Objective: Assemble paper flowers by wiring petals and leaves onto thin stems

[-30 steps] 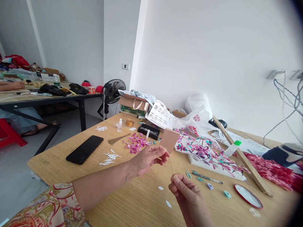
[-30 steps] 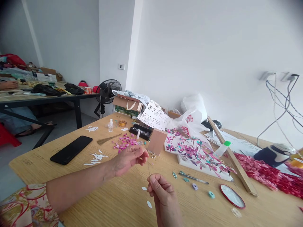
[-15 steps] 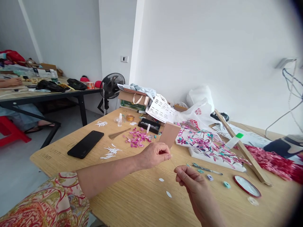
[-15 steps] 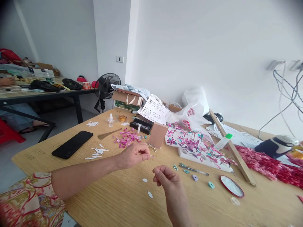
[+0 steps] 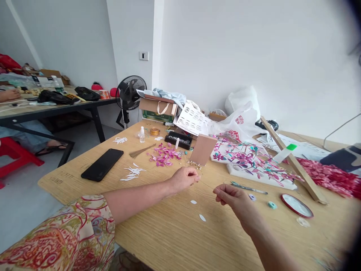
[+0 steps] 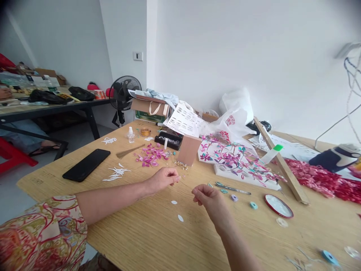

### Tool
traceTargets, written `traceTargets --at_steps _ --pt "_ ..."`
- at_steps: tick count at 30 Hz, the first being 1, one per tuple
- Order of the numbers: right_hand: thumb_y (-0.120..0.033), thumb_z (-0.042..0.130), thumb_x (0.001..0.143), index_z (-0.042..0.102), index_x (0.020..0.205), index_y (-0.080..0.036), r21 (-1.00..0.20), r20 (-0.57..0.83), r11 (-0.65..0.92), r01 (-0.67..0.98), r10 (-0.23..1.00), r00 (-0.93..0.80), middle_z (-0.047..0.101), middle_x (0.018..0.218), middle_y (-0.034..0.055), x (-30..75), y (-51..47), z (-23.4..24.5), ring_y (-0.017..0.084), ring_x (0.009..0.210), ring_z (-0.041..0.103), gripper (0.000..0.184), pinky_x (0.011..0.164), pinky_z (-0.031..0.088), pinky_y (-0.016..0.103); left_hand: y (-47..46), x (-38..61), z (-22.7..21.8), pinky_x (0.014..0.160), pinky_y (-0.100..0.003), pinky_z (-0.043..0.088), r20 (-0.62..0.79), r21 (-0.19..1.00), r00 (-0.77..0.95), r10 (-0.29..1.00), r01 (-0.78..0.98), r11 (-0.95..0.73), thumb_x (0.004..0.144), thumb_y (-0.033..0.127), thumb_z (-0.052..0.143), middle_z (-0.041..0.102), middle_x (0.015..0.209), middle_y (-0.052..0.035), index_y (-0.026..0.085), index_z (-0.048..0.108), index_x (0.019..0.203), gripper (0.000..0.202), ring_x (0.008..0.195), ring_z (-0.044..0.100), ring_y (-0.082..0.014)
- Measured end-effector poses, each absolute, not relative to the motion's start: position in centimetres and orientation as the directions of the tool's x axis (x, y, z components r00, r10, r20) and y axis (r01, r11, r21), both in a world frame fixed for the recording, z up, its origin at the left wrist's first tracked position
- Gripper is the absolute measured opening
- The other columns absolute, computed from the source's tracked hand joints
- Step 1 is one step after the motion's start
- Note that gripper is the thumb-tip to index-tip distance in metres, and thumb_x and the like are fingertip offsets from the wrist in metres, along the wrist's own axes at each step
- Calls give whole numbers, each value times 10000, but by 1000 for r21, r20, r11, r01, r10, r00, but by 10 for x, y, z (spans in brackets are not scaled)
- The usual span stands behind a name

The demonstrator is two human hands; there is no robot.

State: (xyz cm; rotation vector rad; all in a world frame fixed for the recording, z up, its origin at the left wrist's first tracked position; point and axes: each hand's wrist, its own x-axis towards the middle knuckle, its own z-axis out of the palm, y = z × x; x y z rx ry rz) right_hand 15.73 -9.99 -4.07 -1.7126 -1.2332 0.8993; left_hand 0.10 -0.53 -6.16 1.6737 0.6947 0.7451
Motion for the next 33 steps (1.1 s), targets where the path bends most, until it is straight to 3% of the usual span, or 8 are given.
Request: traceTargets --at_steps 2,4,7,9,12,14,25,33 --pt "-437 533 634 586 542 -200 -834 -68 -201 514 962 266 554 496 -13 166 -96 -50 130 495 469 260 495 339 254 -1 -2 -66 516 -190 331 109 979 630 769 67 -194 727 326 490 441 589 45 144 483 698 184 523 409 -70" --pt "-413 521 645 605 536 -202 -755 -59 -229 614 957 283 557 482 -11 174 -93 -61 143 486 483 252 482 332 260 3 -7 -68 528 -190 341 135 937 642 755 166 -308 742 317 488 466 621 40 149 497 761 170 546 427 -74" --pt "-360 540 640 654 543 -214 -677 -40 -248 693 953 302 590 481 5 180 -91 -73 178 500 513 208 492 332 281 1 -14 -68 596 -206 352 134 773 770 623 313 -552 696 161 542 517 628 25 152 541 689 13 612 464 -95" --pt "-322 537 653 680 571 -236 -625 -4 -224 748 959 284 649 573 18 180 -91 -76 205 576 556 186 536 351 293 -5 -16 -69 644 -223 359 129 649 856 501 309 -695 674 106 560 553 668 5 156 551 641 61 679 495 -121" --pt "-282 518 681 697 610 -262 -559 42 -158 814 975 218 688 699 21 177 -93 -76 217 680 589 193 601 374 293 -16 -14 -70 641 -244 373 109 428 917 384 305 -851 701 174 576 575 735 -31 162 560 660 45 720 524 -159" --pt "-277 507 700 702 649 -266 -517 61 -124 847 982 181 689 734 25 176 -94 -76 218 707 593 202 618 379 293 -20 -12 -70 638 -251 384 86 349 927 365 315 -883 697 219 593 578 762 -44 164 565 690 62 735 538 -174" --pt "-282 461 766 660 858 -208 -328 195 -112 938 964 183 629 956 71 179 -109 -60 218 755 580 231 632 383 311 -15 1 -67 604 -272 379 -23 287 941 339 331 -899 713 129 489 604 754 -75 154 585 696 100 700 552 -198" --pt "-137 493 697 632 706 -213 -414 -88 -43 909 996 7 637 732 33 142 -125 -56 173 670 567 159 589 371 256 -11 4 -65 582 -251 356 -39 264 954 299 298 -917 714 132 488 612 750 -59 158 580 702 97 687 542 -176"
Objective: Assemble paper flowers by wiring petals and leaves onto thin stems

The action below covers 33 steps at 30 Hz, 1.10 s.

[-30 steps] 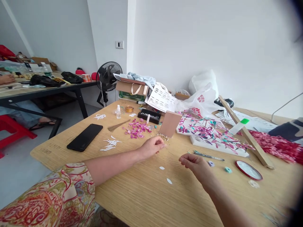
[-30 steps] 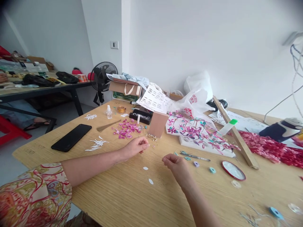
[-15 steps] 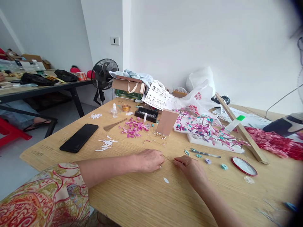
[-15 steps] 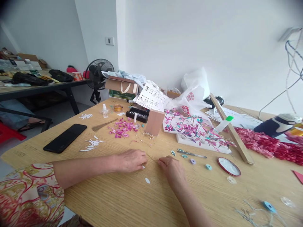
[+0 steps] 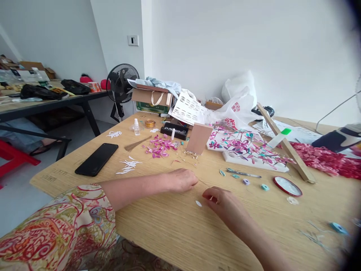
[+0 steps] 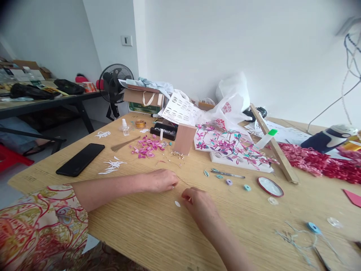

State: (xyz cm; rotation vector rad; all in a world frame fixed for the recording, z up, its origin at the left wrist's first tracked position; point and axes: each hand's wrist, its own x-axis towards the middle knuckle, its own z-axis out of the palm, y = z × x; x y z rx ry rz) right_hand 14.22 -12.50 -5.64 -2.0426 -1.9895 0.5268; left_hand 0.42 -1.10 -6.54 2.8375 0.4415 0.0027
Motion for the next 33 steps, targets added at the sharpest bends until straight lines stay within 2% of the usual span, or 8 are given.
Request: traceTargets --at_steps 5,10,15,18,21,24,27,33 --pt "-112 504 682 616 685 -201 -386 -113 -20 922 993 -26 621 763 47 123 -125 -64 181 699 555 143 585 337 253 -6 -2 -56 628 -247 361 -32 302 941 337 331 -894 730 157 485 631 779 -49 164 590 777 115 720 550 -164" --pt "-64 465 678 590 659 -185 -348 -123 -64 935 992 22 605 733 43 116 -125 -62 175 693 549 174 572 311 246 -4 -12 -48 662 -228 361 63 377 908 414 362 -853 741 135 459 633 764 -21 159 601 795 154 705 534 -128" --pt "-35 432 663 546 666 -183 -348 -91 -51 936 996 20 574 747 25 113 -129 -65 145 673 532 186 571 319 232 -10 -17 -51 586 -178 361 90 658 838 539 356 -663 713 138 501 584 647 20 150 603 754 111 606 492 -79" --pt "-72 424 694 516 639 -190 -449 22 -30 893 999 44 560 687 14 115 -131 -65 143 628 514 159 567 338 243 -19 -18 -54 538 -172 369 50 850 805 591 277 -449 709 166 508 550 614 24 139 590 766 103 565 480 -69" --pt "-192 460 727 510 638 -199 -713 128 -40 700 974 186 546 609 -3 118 -131 -62 143 588 517 103 557 379 252 -31 -17 -56 523 -189 397 8 970 794 608 141 -197 721 251 509 555 658 -1 127 574 781 153 594 504 -87" --pt "-306 539 688 518 642 -193 -937 60 -57 345 946 318 538 558 -17 118 -128 -57 141 552 536 124 533 423 257 -42 -16 -55 549 -220 420 -16 1000 772 635 27 -7 692 307 549 563 680 -16 121 570 769 202 625 518 -101" --pt "-343 627 612 527 629 -177 -991 11 -37 131 937 349 558 551 -16 114 -124 -55 129 535 537 195 527 440 254 -49 -14 -53 570 -232 419 -28 997 757 653 -28 75 663 324 586 562 663 -13 119 577 762 228 635 522 -105" --pt "-334 684 578 514 642 -177 -1000 21 23 0 916 400 565 541 -31 108 -123 -57 113 519 539 240 502 443 234 -50 -13 -55 533 -211 403 -5 993 708 706 -79 86 625 247 623 536 650 16 133 526 783 218 589 507 -84"
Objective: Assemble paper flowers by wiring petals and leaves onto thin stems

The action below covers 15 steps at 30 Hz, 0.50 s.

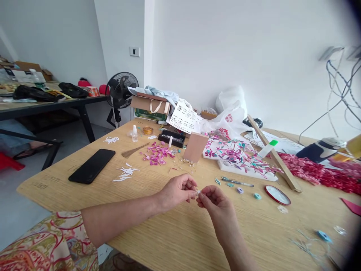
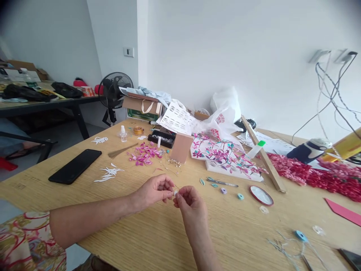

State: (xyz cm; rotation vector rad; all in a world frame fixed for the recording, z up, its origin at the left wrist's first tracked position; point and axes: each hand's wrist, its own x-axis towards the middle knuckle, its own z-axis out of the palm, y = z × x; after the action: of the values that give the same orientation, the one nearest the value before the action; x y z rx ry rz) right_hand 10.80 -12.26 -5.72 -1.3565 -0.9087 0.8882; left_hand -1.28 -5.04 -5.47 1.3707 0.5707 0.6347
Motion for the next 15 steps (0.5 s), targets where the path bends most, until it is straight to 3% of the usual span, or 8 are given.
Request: traceTargets --at_steps 6,10,12,15 --pt "-318 650 620 486 639 -187 -996 80 59 62 905 417 555 538 -32 101 -122 -62 114 505 535 210 486 441 233 -52 -13 -61 530 -205 382 -8 998 737 676 -32 47 673 289 585 584 640 -15 116 576 748 189 599 520 -96" --pt "-324 580 682 523 720 -193 -957 177 43 286 868 464 596 628 7 105 -140 -60 149 579 570 148 534 465 266 -52 -15 -66 523 -202 388 1 1000 714 700 -20 19 653 249 596 568 630 -1 120 589 718 145 555 480 -77" --pt "-345 541 707 547 762 -198 -871 260 -36 489 812 523 620 695 32 120 -160 -53 166 633 590 158 581 469 278 -51 -16 -67 522 -200 393 9 1000 702 712 -21 8 636 244 607 548 613 10 126 588 696 133 556 474 -77" --pt "-411 481 712 564 747 -217 -675 331 -289 679 704 628 641 728 45 165 -204 -42 180 640 609 214 590 463 276 -50 -19 -66 523 -205 397 -10 999 707 707 -19 33 617 267 620 557 625 6 131 580 682 156 586 500 -93"
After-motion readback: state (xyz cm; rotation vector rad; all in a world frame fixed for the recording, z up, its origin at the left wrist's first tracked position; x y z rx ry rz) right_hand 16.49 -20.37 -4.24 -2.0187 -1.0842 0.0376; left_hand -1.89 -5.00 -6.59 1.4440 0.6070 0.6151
